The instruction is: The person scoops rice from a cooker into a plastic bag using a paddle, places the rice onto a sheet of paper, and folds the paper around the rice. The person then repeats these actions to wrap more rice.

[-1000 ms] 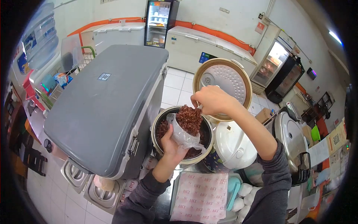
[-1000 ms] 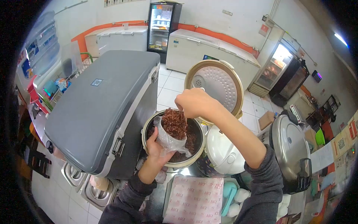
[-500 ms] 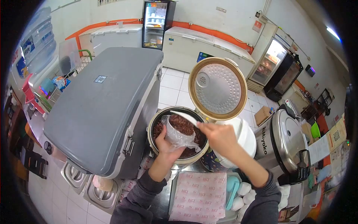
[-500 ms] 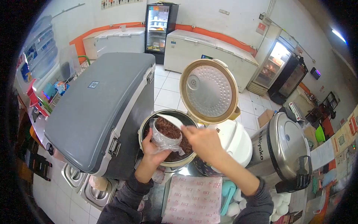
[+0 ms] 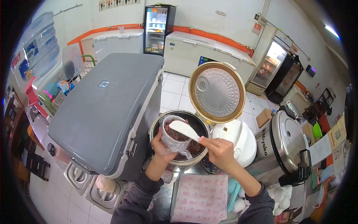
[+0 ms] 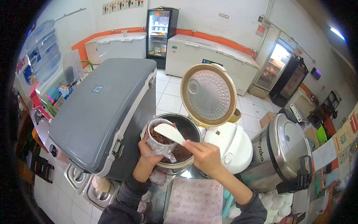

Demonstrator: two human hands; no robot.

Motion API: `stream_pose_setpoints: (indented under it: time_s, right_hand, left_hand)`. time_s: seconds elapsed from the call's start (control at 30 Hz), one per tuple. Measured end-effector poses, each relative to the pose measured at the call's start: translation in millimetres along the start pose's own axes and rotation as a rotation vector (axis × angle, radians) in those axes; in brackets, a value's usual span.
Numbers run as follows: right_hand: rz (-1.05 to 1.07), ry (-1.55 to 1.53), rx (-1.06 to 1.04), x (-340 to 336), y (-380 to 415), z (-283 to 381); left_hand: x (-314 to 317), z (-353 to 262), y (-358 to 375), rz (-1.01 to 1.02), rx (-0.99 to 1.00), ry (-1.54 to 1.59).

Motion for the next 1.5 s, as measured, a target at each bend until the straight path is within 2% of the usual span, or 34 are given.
stream_pose_setpoints:
  time_s: [0.13,0.17,0.27,0.33,0.4,0.43,0.53,0.6,0.8,0.83,0.9,1.13,1.17,1.27,1.47,1.5]
  right_hand:
    - [-0.033,-0.059,0.02,-3,-4,0]
    - [-0.069,-0.064,0.027,-3,-6,-2]
    - [-0.084,0.034,-0.063,14,-4,19]
    - [-0.099,-0.109,0.059,15,-11,2]
    - [-0.145,-0.039,0.165,12,-17,-26]
    - [-0.074,-0.055,0.341,12,-24,-41]
    - [0.266,0.28,0.116,53,-28,-65]
    - [0.488,0.369,0.032,112,-8,-79]
    - [0.846,0.088,0.084,152,-3,-66]
    - [0.848,0.011,0.118,153,-3,-67]
    - [0.85,-0.141,0.188,149,1,-74]
    - [0.659,-0.238,0.405,110,0,-104]
    - [0.564,-0.252,0.41,102,-1,-107]
    - [0.457,-0.132,0.478,72,-13,-102]
    - [0.288,0.158,0.128,12,-28,-2]
    - [0.274,0.311,0.001,11,-20,15]
  left_hand:
    - [3,-4,10,0.033,0.089,-0.03]
    - [-7,-6,16,-0.264,0.132,-0.04]
    - [-1,-9,14,-0.034,0.103,-0.001]
    - [-8,-11,18,-0.099,0.133,-0.014]
    - [-12,-13,31,-0.175,0.152,-0.012]
    - [-14,-12,38,-0.176,0.14,0.013]
    - [-18,-9,60,-0.226,0.132,-0.014]
    - [-18,-7,76,-0.256,0.14,-0.063]
    - [-22,-14,112,-0.278,0.154,-0.058]
    - [-20,-15,114,-0.204,0.144,-0.029]
    - [-14,-18,116,-0.22,0.164,-0.058]
    - [-14,-21,104,-0.312,0.153,-0.028]
    - [-21,-21,100,-0.351,0.144,-0.057]
    - [-19,-14,83,-0.311,0.089,-0.067]
    - [-15,5,42,-0.293,0.046,-0.047]
    - [-16,6,36,-0.311,0.068,-0.052]
Point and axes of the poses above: each hand's wrist, its own y-axis away from the middle knuckle, its own x-axis out of the palm, z = x × y, the point moved 4 cm from there along -y, towards the middle knuckle, and after that the axes turned 2 degrees about -x, right-handed, at the moved point
